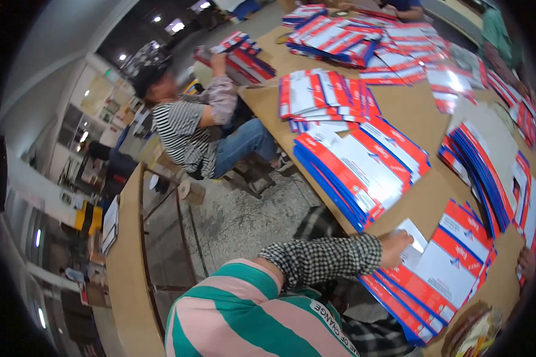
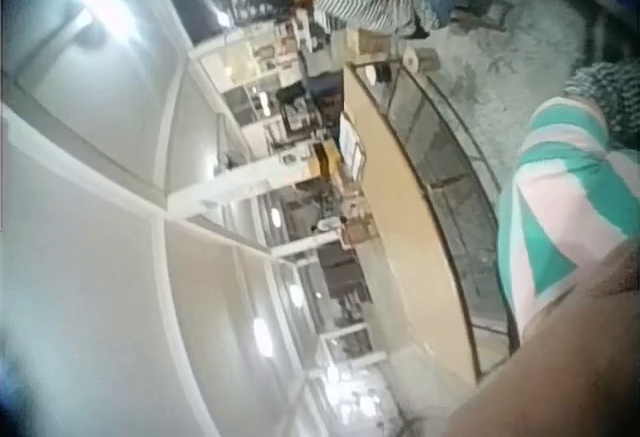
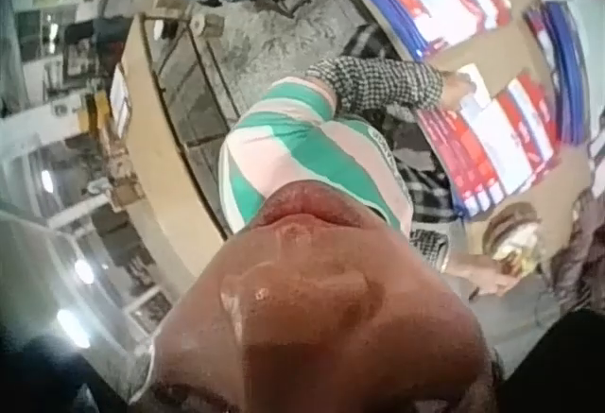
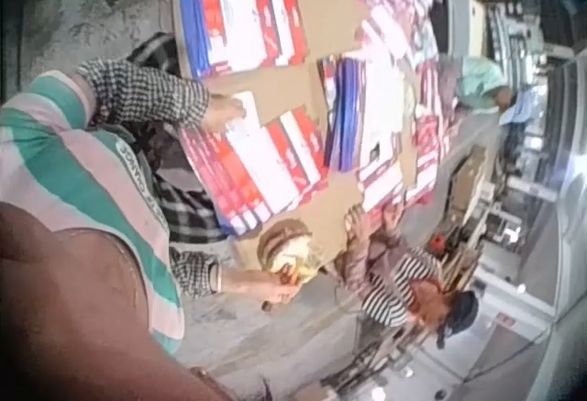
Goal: The recorder is using a brush to apply glue to cardboard components and assembling them into boxes at a factory work table.
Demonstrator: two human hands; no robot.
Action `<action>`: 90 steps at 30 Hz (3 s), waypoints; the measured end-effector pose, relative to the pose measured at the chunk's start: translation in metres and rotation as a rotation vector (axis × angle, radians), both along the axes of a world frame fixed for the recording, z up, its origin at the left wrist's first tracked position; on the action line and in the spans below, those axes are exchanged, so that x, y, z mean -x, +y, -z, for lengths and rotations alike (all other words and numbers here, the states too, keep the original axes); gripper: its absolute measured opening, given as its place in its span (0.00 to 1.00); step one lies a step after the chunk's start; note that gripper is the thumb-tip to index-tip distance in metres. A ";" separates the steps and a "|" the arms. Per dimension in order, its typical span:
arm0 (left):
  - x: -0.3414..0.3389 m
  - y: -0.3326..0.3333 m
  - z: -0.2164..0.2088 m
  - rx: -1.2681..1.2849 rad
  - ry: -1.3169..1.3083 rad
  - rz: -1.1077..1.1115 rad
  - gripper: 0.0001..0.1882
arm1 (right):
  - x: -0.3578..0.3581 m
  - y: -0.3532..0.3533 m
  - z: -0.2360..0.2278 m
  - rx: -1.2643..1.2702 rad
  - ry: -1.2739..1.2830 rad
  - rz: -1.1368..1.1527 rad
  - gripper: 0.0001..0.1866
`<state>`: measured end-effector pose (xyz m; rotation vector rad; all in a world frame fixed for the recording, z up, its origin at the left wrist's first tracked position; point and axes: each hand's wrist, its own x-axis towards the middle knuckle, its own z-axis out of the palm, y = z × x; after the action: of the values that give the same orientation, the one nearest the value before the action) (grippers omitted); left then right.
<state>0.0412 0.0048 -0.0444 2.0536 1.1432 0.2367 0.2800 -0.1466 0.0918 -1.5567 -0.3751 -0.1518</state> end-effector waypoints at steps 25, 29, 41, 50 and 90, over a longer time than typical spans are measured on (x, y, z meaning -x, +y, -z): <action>-0.002 0.006 0.012 -0.084 -0.061 0.168 0.27 | -0.034 -0.072 0.017 -0.269 0.228 -0.105 0.19; 0.005 0.007 0.013 -0.071 -0.014 0.167 0.28 | -0.020 -0.063 0.009 -0.347 0.217 -0.038 0.17; -0.014 0.042 0.070 -0.084 -0.134 0.151 0.16 | -0.023 -0.081 -0.001 -0.241 0.063 0.009 0.13; -0.006 0.000 0.015 0.070 -0.303 -0.083 0.10 | -0.016 -0.100 0.001 -0.272 0.123 -0.004 0.16; -0.017 -0.010 0.034 -0.131 -0.629 -0.190 0.04 | -0.139 -0.060 0.054 0.321 0.149 -0.049 0.11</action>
<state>0.0577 -0.0049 -0.0784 1.7750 0.9317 0.9944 0.4185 -0.2064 0.0383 -1.8606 -0.3302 0.0667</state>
